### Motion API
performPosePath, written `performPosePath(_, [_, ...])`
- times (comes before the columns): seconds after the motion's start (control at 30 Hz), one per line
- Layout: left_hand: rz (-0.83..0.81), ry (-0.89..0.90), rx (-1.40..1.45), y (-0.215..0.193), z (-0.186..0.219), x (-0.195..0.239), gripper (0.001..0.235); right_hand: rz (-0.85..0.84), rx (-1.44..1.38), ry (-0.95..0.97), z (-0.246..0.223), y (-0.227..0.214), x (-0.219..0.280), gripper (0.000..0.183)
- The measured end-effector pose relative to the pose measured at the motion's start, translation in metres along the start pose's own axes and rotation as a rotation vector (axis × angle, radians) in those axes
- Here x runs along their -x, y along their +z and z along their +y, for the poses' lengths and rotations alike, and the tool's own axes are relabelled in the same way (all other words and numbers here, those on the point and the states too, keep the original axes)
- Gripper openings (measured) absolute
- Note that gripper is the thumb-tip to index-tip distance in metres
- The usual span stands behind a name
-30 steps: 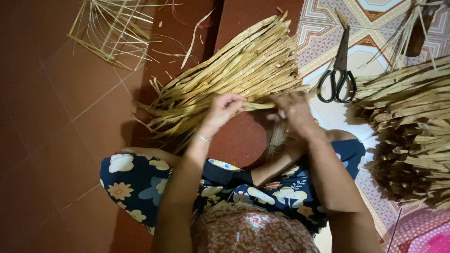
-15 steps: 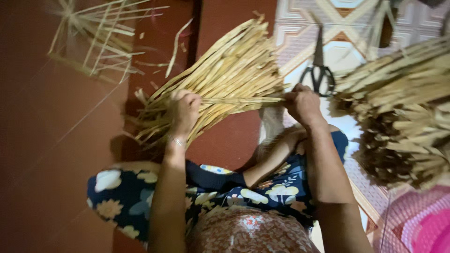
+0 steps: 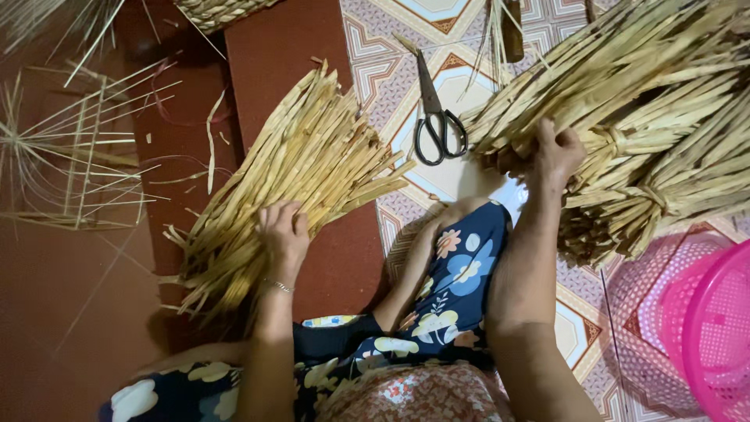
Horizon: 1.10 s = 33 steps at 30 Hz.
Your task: The person sits on the floor and processes dried palm leaves. They use scissors to trim the ends of the leaves and then peel off the outer layers by hand, separating the usable fibers from the waste.
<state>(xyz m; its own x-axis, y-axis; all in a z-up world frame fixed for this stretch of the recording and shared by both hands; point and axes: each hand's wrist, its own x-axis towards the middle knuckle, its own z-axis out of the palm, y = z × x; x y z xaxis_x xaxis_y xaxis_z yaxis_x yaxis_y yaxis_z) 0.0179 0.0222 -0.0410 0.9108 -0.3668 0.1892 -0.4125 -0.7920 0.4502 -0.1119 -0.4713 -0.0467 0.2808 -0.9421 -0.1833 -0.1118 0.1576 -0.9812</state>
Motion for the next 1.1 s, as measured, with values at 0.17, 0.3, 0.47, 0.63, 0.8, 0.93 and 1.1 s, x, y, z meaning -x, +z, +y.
performPosePath(0.17, [-0.097,0.024,-0.158,0.008,0.003,0.006,0.038,0.151,0.482,-0.419,0.023,-0.013,-0.013,0.063])
performPosePath(0.3, [-0.096,0.039,-0.223,0.014,-0.003,-0.005,0.028,0.127,0.717,-0.556,0.001,-0.015,0.008,0.057])
performPosePath(0.47, [-0.046,0.026,-0.150,0.022,-0.011,-0.004,0.011,0.010,0.728,-0.443,-0.040,-0.003,0.053,0.041])
performPosePath(0.63, [0.024,-0.141,0.251,0.031,0.004,-0.005,0.012,-0.550,0.533,-0.440,-0.038,0.067,0.108,0.036])
performPosePath(0.8, [-0.033,-0.159,0.614,0.029,0.024,0.006,0.014,-1.126,0.354,0.050,-0.032,0.131,0.151,0.043])
performPosePath(0.93, [-0.192,-0.222,0.879,0.035,0.035,0.013,0.016,-0.952,-0.149,0.248,-0.037,0.142,0.158,0.031])
performPosePath(1.1, [-0.375,-0.166,0.957,0.032,0.053,0.010,0.027,-0.882,-0.208,0.224,-0.027,0.142,0.156,0.022])
